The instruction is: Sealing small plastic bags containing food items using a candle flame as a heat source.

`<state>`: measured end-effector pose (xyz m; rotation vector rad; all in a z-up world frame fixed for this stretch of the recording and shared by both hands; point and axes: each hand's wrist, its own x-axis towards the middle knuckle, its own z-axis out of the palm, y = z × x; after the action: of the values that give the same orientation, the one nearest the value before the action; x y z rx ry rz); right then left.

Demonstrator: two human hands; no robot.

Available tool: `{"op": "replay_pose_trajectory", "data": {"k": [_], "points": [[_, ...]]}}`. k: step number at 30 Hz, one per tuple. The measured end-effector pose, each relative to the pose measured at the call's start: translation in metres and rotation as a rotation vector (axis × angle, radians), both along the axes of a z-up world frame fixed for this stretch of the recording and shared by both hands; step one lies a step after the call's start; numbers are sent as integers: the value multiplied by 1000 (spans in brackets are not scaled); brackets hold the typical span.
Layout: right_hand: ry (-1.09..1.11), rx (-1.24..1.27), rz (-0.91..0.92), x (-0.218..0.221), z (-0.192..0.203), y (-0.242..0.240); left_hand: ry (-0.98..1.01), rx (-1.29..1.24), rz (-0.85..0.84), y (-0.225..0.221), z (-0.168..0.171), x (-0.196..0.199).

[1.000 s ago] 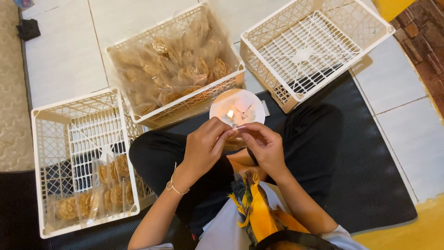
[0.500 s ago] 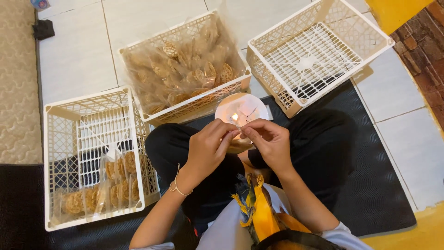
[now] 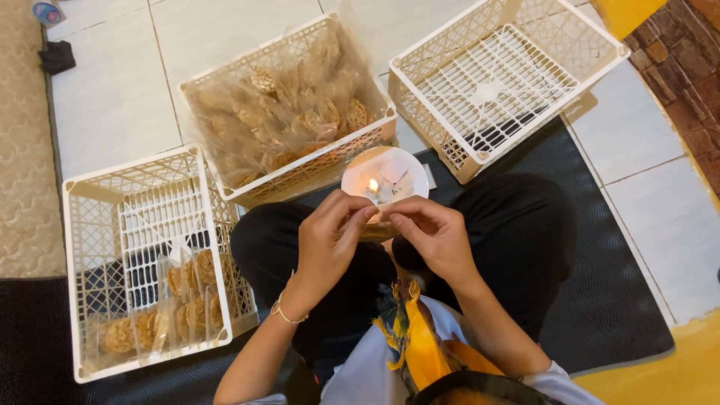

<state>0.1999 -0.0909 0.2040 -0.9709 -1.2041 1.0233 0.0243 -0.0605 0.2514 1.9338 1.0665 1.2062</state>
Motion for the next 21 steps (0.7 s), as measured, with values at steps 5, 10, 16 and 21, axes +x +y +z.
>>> {"op": "replay_pose_trajectory", "data": {"k": [5,10,16,21], "points": [[25,9,-15,4,-5,1,-60,-61,-16,1,-9,2],[48,1,-11,9,-4,2,-135,-130,-25,2,-14,8],[72,-44,14,16,-2,4,-180,-179,-13,2,-15,15],[6,-201,-15,26,5,7,-181,-202,11,2,-19,21]]}}
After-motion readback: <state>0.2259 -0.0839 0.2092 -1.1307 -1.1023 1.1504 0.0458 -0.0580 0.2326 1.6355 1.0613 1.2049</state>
